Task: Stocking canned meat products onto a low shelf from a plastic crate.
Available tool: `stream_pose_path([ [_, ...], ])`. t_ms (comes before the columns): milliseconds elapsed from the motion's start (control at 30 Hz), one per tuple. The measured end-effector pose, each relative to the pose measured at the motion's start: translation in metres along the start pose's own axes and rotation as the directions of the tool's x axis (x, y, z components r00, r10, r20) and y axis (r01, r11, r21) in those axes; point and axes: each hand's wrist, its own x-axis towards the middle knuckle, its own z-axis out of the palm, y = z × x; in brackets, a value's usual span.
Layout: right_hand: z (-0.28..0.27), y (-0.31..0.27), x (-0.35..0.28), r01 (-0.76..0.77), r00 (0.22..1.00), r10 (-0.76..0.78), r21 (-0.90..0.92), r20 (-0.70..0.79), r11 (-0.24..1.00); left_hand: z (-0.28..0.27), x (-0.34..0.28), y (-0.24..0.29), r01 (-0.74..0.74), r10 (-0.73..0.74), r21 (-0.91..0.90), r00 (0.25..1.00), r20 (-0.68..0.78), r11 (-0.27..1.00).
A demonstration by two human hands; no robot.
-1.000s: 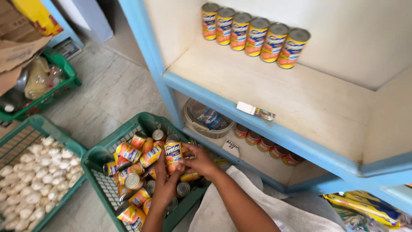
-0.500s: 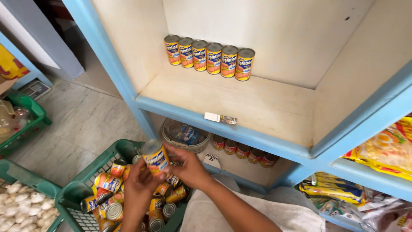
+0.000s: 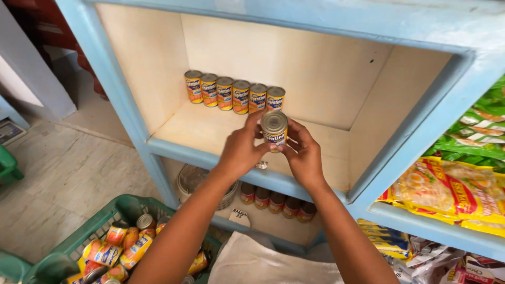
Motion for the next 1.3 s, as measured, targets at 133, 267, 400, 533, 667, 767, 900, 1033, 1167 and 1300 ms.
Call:
stream_pose_path([
  [133, -0.021, 0.044, 0.005, -0.104, 0.994, 0.103, -0.035, -0.024, 0.994, 0.036, 0.029, -0.027, -0.024, 0.013, 0.094, 0.993, 0.118, 0.995],
  [267, -0.031, 0.062, 0.007, -0.342, 0.939, 0.335, -0.111, -0.075, 0.933, 0.050, 0.039, -0.026, -0.026, -0.013, 0.197, 0.981, 0.195, 0.980],
  [400, -0.028, 0.064, 0.009, -0.369, 0.928, 0.362, -0.106, -0.086, 0.923, 0.045, 0.041, -0.024, 0.014, -0.062, 0.218, 0.975, 0.213, 0.976],
  [533, -0.019, 0.033, 0.013, -0.389, 0.921, 0.378, -0.166, -0.095, 0.906, 0.047, 0.045, -0.033, 0.018, -0.061, 0.196, 0.974, 0.218, 0.980],
  [667, -0.016, 0.027, 0.022, -0.407, 0.912, 0.390, -0.420, -0.129, 0.811, 0.049, 0.054, -0.037, 0.019, -0.062, 0.189, 0.973, 0.223, 0.982],
  [767, -0.014, 0.034, 0.033, -0.385, 0.918, 0.372, -0.531, -0.137, 0.755, 0.049, 0.063, -0.043, 0.035, -0.077, 0.183, 0.970, 0.230, 0.983],
  [900, -0.010, 0.043, 0.047, -0.398, 0.911, 0.375, -0.608, -0.172, 0.687, 0.054, 0.080, -0.056, 0.000, -0.046, 0.191, 0.970, 0.238, 0.982],
  [1033, -0.009, 0.054, 0.059, -0.390, 0.917, 0.349, -0.614, -0.194, 0.686, 0.063, 0.097, -0.074, -0.056, 0.007, 0.191, 0.968, 0.249, 0.980],
  [1167, -0.009, 0.070, 0.067, -0.407, 0.909, 0.353, -0.647, -0.220, 0.645, 0.064, 0.107, -0.073, -0.049, 0.001, 0.183, 0.967, 0.253, 0.982],
  [1300, -0.010, 0.078, 0.079, -0.424, 0.902, 0.362, -0.645, -0.237, 0.636, 0.065, 0.113, -0.070, 0.011, -0.061, 0.194, 0.966, 0.253, 0.981],
])
